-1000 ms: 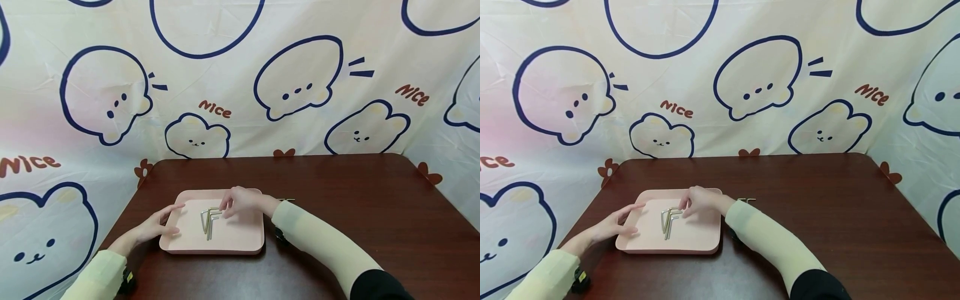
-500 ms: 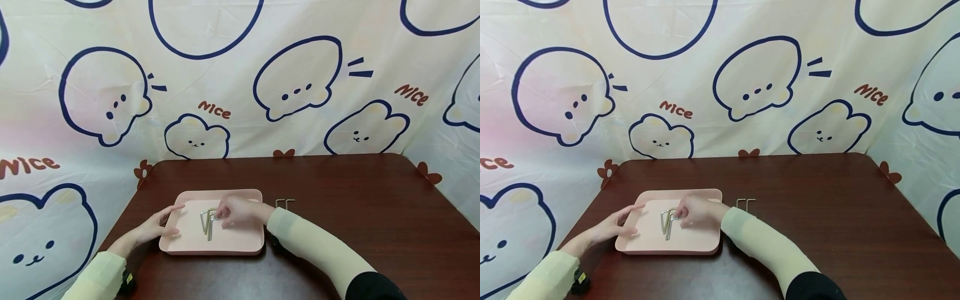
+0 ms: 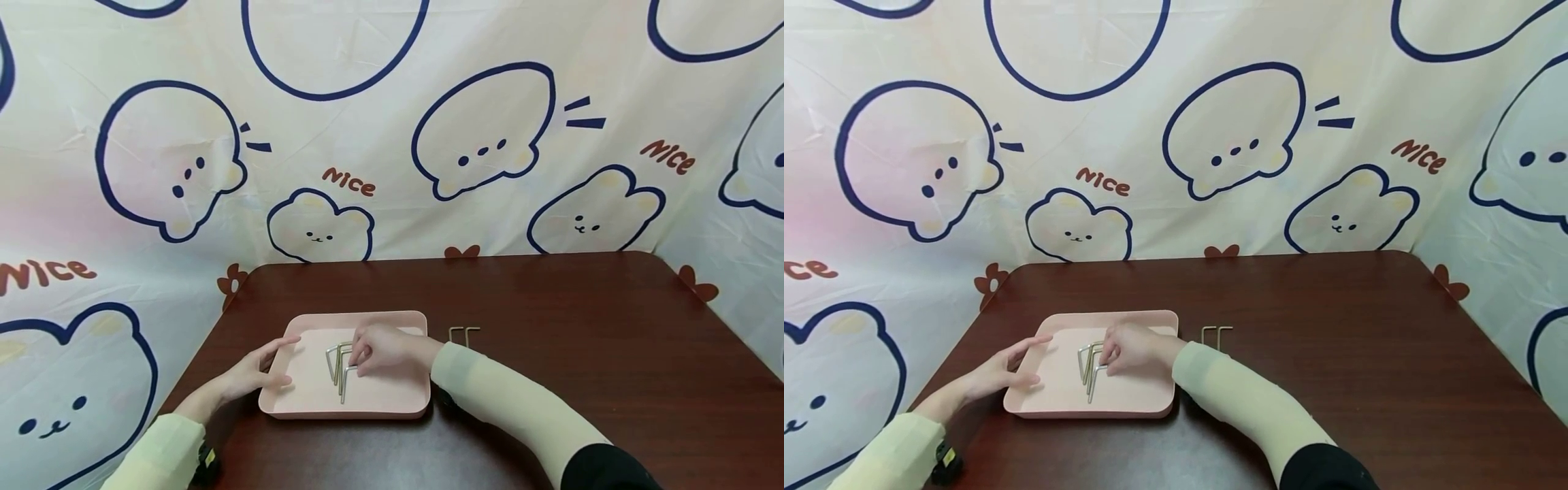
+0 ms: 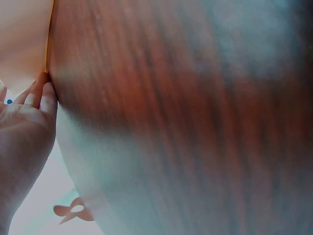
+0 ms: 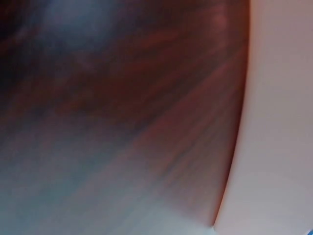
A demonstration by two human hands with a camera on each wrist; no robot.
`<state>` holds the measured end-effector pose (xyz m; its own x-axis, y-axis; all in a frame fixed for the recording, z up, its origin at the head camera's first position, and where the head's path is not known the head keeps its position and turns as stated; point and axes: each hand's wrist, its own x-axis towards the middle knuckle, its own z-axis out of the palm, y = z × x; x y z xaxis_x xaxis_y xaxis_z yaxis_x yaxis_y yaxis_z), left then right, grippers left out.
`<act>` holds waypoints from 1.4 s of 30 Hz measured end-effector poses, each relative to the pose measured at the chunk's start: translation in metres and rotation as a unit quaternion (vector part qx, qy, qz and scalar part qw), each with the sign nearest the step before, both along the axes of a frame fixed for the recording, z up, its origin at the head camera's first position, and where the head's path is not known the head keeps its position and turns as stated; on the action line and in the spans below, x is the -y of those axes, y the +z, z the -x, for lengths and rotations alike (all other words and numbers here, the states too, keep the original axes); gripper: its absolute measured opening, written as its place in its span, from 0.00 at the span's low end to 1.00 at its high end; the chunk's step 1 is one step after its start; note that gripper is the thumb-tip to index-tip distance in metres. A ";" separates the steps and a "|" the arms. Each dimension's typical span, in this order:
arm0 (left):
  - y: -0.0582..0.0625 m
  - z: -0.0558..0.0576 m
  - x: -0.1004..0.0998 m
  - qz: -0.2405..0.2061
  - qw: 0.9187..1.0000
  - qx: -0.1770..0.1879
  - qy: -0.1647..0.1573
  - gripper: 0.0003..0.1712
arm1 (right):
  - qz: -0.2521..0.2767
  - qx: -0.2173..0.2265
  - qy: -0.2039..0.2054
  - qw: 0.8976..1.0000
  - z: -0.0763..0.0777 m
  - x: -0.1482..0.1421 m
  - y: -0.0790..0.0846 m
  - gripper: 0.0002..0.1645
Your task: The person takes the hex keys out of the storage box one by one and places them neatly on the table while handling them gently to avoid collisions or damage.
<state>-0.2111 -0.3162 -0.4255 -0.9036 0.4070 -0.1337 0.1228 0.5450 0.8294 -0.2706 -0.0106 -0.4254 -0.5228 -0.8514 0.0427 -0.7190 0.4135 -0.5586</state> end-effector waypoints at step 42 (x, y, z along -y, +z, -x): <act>-0.001 0.001 0.000 -0.009 1.000 0.002 -0.004 0.46 | 0.037 -0.011 -0.025 0.999 -0.003 0.000 0.005 0.06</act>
<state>-0.2117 -0.3159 -0.4261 -0.8995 0.4170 -0.1305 0.1233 0.5287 0.8398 -0.2677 -0.0110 -0.4208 -0.5624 -0.8187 0.1164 -0.7109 0.4067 -0.5738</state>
